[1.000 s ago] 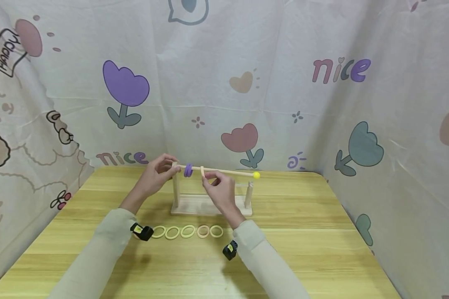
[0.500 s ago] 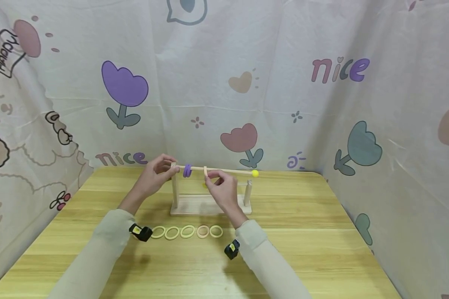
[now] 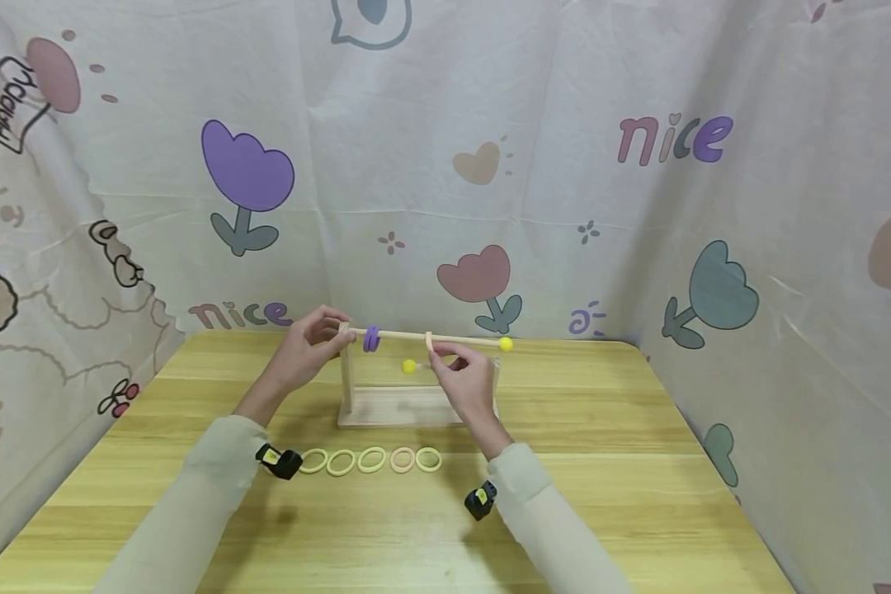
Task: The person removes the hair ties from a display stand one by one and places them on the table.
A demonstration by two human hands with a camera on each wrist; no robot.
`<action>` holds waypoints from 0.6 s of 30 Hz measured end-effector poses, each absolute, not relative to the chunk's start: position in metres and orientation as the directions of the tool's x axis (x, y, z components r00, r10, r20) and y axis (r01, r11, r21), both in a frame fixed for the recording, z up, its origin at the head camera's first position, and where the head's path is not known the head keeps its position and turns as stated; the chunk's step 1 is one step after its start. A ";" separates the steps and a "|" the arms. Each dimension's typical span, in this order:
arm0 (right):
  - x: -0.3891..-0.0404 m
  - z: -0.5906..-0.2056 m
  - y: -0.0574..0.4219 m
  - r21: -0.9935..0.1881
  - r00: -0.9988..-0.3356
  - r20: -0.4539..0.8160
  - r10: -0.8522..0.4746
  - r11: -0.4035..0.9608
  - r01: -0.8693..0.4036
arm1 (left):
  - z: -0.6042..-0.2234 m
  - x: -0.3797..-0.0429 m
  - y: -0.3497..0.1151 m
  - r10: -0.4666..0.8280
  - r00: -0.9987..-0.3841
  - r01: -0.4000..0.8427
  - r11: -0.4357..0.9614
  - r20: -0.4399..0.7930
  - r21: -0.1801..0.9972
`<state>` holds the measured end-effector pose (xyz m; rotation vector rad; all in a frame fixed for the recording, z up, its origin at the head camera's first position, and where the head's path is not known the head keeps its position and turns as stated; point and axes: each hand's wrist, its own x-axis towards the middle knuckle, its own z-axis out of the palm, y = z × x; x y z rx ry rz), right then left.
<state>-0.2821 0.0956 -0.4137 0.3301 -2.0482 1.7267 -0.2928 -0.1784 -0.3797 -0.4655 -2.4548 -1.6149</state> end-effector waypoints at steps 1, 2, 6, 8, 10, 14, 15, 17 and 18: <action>-0.282 -0.414 0.098 -0.873 -0.875 0.473 0.103 0.191 -0.450 | -0.380 -0.293 -0.178 0.167 -0.937 0.347 0.366 0.306 0.863; -0.282 -0.414 0.100 -0.874 -0.875 0.472 0.107 0.189 -0.448 | -0.380 -0.293 -0.178 0.167 -0.938 0.347 0.368 0.306 0.863; -0.283 -0.415 0.109 -0.869 -0.870 0.479 0.120 0.200 -0.451 | -0.379 -0.292 -0.177 0.164 -0.940 0.341 0.369 0.301 0.864; -0.283 -0.415 0.112 -0.863 -0.863 0.489 0.130 0.220 -0.455 | -0.379 -0.292 -0.177 0.162 -0.941 0.336 0.367 0.295 0.868; -0.283 -0.415 0.116 -0.855 -0.855 0.498 0.144 0.244 -0.457 | -0.378 -0.292 -0.176 0.163 -0.943 0.332 0.362 0.292 0.871; -0.283 -0.415 0.122 -0.853 -0.850 0.496 0.179 0.283 -0.438 | -0.379 -0.292 -0.176 0.164 -0.944 0.329 0.355 0.288 0.875; -0.283 -0.415 0.123 -0.854 -0.850 0.493 0.185 0.287 -0.434 | -0.379 -0.292 -0.176 0.164 -0.943 0.330 0.357 0.289 0.874; -0.282 -0.415 0.125 -0.858 -0.851 0.487 0.193 0.289 -0.425 | -0.379 -0.292 -0.177 0.164 -0.942 0.332 0.363 0.291 0.870; -0.282 -0.415 0.126 -0.859 -0.853 0.484 0.196 0.291 -0.420 | -0.379 -0.292 -0.177 0.164 -0.942 0.334 0.366 0.293 0.869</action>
